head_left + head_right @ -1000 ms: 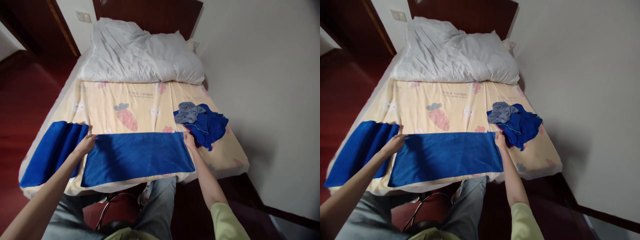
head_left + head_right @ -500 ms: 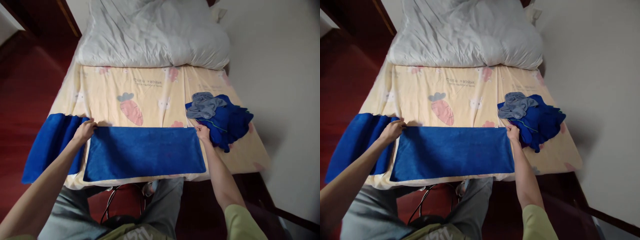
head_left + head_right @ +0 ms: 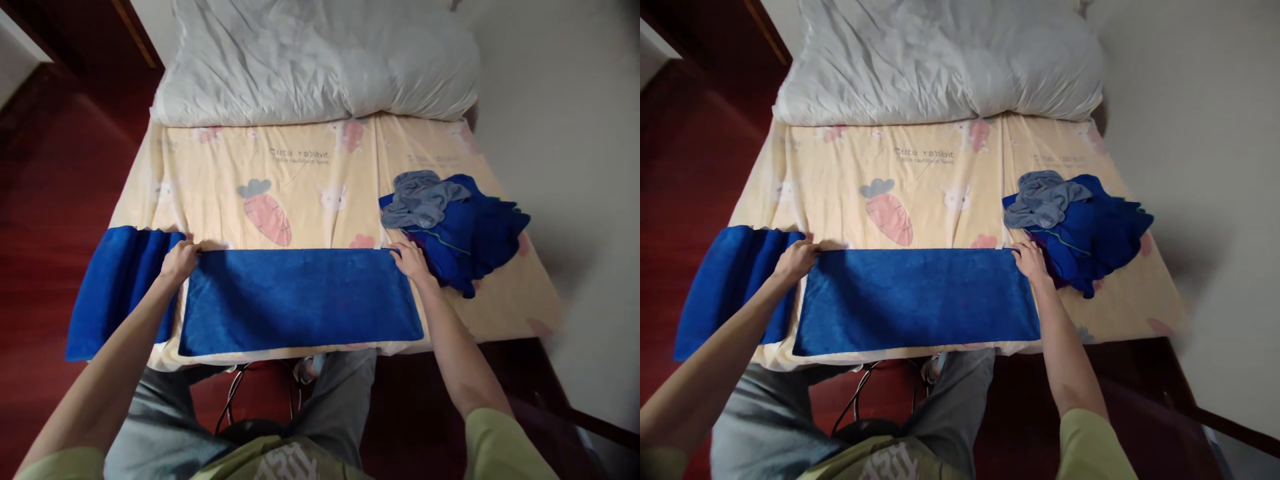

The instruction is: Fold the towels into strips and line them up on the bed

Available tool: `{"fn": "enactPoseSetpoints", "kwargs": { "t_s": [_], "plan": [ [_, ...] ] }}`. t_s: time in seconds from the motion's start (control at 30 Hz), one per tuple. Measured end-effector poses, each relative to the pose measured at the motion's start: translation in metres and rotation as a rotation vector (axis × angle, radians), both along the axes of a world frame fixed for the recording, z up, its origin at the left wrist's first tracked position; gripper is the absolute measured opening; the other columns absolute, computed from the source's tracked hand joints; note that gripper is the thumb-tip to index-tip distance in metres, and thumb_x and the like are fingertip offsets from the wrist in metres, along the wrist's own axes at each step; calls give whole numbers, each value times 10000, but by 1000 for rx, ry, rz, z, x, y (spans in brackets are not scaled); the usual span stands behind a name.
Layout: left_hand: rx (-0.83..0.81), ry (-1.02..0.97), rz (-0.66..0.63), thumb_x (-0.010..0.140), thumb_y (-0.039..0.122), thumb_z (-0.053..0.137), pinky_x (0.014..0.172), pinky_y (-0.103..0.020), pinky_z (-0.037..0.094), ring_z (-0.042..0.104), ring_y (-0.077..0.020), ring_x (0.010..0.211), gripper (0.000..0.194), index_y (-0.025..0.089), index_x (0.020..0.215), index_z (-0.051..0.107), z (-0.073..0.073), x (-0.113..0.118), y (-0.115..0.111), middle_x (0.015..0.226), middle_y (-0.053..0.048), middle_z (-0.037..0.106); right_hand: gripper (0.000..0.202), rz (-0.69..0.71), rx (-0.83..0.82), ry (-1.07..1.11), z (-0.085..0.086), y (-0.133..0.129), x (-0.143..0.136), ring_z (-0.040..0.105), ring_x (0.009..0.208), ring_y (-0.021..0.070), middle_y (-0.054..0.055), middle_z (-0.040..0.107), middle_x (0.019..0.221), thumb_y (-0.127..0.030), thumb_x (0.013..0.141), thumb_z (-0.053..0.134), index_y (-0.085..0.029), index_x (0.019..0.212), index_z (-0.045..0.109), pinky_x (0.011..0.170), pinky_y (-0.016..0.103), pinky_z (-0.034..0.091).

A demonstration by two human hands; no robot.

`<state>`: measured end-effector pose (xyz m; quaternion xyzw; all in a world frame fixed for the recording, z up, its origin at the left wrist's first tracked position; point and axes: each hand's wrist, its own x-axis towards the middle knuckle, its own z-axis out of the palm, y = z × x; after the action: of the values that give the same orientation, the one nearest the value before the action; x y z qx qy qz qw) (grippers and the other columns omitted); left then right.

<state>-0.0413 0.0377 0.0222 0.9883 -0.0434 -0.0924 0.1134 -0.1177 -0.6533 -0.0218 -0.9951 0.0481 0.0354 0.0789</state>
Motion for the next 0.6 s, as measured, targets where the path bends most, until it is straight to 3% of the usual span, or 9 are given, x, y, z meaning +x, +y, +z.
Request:
{"fn": "enactPoseSetpoints", "kwargs": {
  "t_s": [0.13, 0.23, 0.4, 0.5, 0.6],
  "plan": [
    [104, 77, -9, 977, 207, 576, 890, -274, 469, 503, -155, 840, 260, 49, 1126, 720, 5, -1, -2, 1034, -70, 639, 242, -32, -3, 64, 0, -15, 9, 613, 1035, 258, 125, 712, 1147, -230, 913, 605, -175, 1082, 770, 950, 365, 476],
    [86, 63, 33, 991, 223, 553, 922, -309, 472, 516, -159, 863, 272, 48, 1130, 709, 8, -3, -3, 1069, -73, 637, 263, -168, -43, 37, 1, -19, 12, 608, 979, 263, 141, 696, 1070, -283, 945, 570, -177, 1037, 793, 886, 364, 482],
    [55, -11, 134, 992, 191, 473, 962, -377, 480, 564, -245, 1052, 311, 42, 1167, 682, 15, -14, -22, 1189, -144, 641, 314, -322, -56, -50, 11, 5, 7, 579, 1087, 319, 203, 661, 1118, -247, 966, 494, -133, 1022, 781, 946, 443, 468],
    [-23, -197, 138, 955, 173, 458, 1054, -478, 448, 512, -349, 1270, 396, 77, 1296, 634, 19, -48, -59, 1381, -213, 562, 385, -256, -34, -168, 24, 42, -2, 529, 1228, 365, 236, 626, 1290, -250, 1005, 421, -112, 1219, 709, 1033, 530, 428],
    [-236, -156, -60, 955, 213, 462, 1126, -562, 396, 499, -374, 1336, 420, 155, 1335, 633, 19, -122, -117, 1455, -199, 548, 469, 20, 68, -207, 37, 96, -17, 470, 1370, 341, 187, 546, 1489, -261, 1044, 357, -158, 1440, 587, 1150, 540, 356]
  ]
}}
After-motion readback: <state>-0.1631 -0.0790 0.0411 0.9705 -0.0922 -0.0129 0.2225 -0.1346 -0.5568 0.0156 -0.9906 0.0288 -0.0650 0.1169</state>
